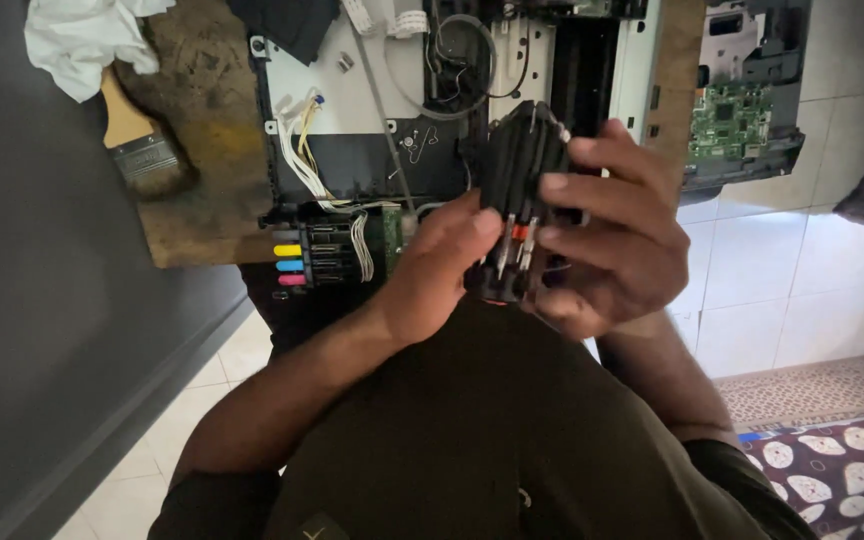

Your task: Disassembling an inkjet printer by removing internal screws and components using a screwdriver.

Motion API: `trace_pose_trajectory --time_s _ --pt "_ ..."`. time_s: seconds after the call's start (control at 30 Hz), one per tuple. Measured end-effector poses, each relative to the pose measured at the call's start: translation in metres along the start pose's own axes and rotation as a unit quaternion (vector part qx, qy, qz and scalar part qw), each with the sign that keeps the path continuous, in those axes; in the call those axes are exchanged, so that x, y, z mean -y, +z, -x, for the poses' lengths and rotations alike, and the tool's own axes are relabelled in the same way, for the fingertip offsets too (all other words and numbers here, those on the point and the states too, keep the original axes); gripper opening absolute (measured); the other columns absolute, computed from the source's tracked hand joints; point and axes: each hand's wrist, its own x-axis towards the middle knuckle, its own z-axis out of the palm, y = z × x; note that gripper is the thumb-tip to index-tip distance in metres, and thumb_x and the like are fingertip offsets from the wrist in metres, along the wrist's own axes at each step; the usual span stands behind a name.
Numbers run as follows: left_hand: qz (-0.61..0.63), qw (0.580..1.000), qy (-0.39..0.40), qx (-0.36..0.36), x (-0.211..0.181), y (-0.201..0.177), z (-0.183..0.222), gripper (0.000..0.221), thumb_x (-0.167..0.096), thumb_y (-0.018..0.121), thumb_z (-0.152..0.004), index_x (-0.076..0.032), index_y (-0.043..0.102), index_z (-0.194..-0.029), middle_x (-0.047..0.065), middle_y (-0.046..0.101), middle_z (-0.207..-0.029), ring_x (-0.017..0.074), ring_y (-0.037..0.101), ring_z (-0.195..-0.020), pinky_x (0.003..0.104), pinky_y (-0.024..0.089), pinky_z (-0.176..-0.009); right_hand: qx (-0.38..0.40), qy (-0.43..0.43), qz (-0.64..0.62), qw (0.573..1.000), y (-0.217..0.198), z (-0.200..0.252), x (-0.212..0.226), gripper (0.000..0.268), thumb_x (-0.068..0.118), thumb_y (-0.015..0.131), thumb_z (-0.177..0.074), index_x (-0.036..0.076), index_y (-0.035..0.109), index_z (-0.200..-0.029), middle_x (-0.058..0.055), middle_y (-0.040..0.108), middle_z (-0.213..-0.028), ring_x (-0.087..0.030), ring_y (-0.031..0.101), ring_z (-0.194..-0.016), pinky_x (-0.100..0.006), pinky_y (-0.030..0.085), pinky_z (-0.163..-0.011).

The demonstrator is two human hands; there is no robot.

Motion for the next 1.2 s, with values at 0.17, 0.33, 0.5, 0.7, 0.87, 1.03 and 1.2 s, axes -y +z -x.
trace_pose_trajectory --time_s 0.17,0.33,0.5,0.7,0.87,1.03,1.2 --pt "-0.057 0.998 -0.007 0.011 -0.016 0.009 0.0 0.044 -0.045 0.053 -0.105 -0.005 0.056 -0.124 0.009 0.064 -0.098 0.0231 0.067 -0.077 0.036 0.06 -0.068 -0.035 0.137 -0.175 0.974 0.002 -0.003 0.001 0.037 0.034 0.067 -0.096 0.013 0.06 -0.125 -0.012 0.059 -0.141 -0.032 0.058 -0.137 -0.05 0.053 -0.119" --pt "-0.098 0.994 -0.013 0.048 -0.01 0.001 0.001 0.045 -0.04 0.054 -0.105 -0.005 0.054 -0.134 0.01 0.066 -0.109 0.023 0.069 -0.093 0.039 0.059 -0.082 0.016 0.341 -0.37 0.864 -0.007 -0.008 0.011 0.095 0.017 0.078 -0.085 0.007 0.025 -0.162 -0.016 0.04 -0.161 -0.036 0.046 -0.157 -0.057 0.056 -0.131" --pt "-0.153 0.984 0.008 0.094 -0.01 -0.001 -0.001 0.056 -0.051 0.045 -0.11 -0.003 0.048 -0.14 0.009 0.055 -0.116 0.0179 0.059 -0.102 0.035 0.063 -0.082 0.101 0.372 -0.327 0.863 -0.013 -0.023 0.025 0.068 0.03 0.071 -0.095 0.0 0.038 -0.145 -0.022 0.068 -0.128 -0.028 0.072 -0.118 -0.039 0.064 -0.108" --pt "-0.198 0.975 -0.007 0.101 -0.023 0.02 -0.007 0.061 -0.066 0.037 -0.104 -0.008 0.054 -0.102 0.008 0.06 -0.083 0.0193 0.063 -0.069 0.032 0.056 -0.067 0.068 0.368 -0.288 0.882 -0.02 -0.021 0.029 0.066 0.028 0.079 -0.085 0.001 0.04 -0.132 -0.022 0.066 -0.119 -0.031 0.073 -0.112 -0.041 0.067 -0.101" --pt "-0.302 0.953 -0.009 0.001 -0.024 0.039 0.001 0.051 -0.054 0.038 -0.103 -0.008 0.049 -0.122 0.006 0.058 -0.098 0.0126 0.059 -0.071 0.028 0.055 -0.065 0.015 0.41 -0.22 0.885 -0.026 -0.017 0.036 0.071 0.03 0.084 -0.08 0.011 0.035 -0.128 -0.008 0.05 -0.116 -0.019 0.062 -0.096 -0.028 0.058 -0.08" --pt "-0.3 0.954 0.012 0.015 -0.012 0.045 0.011 0.052 -0.054 0.032 -0.107 -0.009 0.056 -0.105 0.004 0.054 -0.077 0.0116 0.056 -0.059 0.028 0.051 -0.063 0.029 0.386 -0.201 0.9 -0.03 -0.011 0.044 0.062 0.046 0.074 -0.09 0.011 0.04 -0.129 -0.004 0.049 -0.116 -0.013 0.055 -0.097 -0.026 0.052 -0.082" --pt "-0.212 0.976 -0.022 0.048 0.0 0.043 0.016 0.06 -0.059 0.032 -0.104 -0.005 0.057 -0.098 0.008 0.062 -0.076 0.0147 0.055 -0.056 0.029 0.048 -0.055 0.008 0.421 -0.468 0.777 -0.035 0.007 0.047 0.082 0.025 0.071 -0.095 0.003 0.027 -0.161 -0.029 0.065 -0.135 -0.037 0.072 -0.12 -0.046 0.065 -0.106"
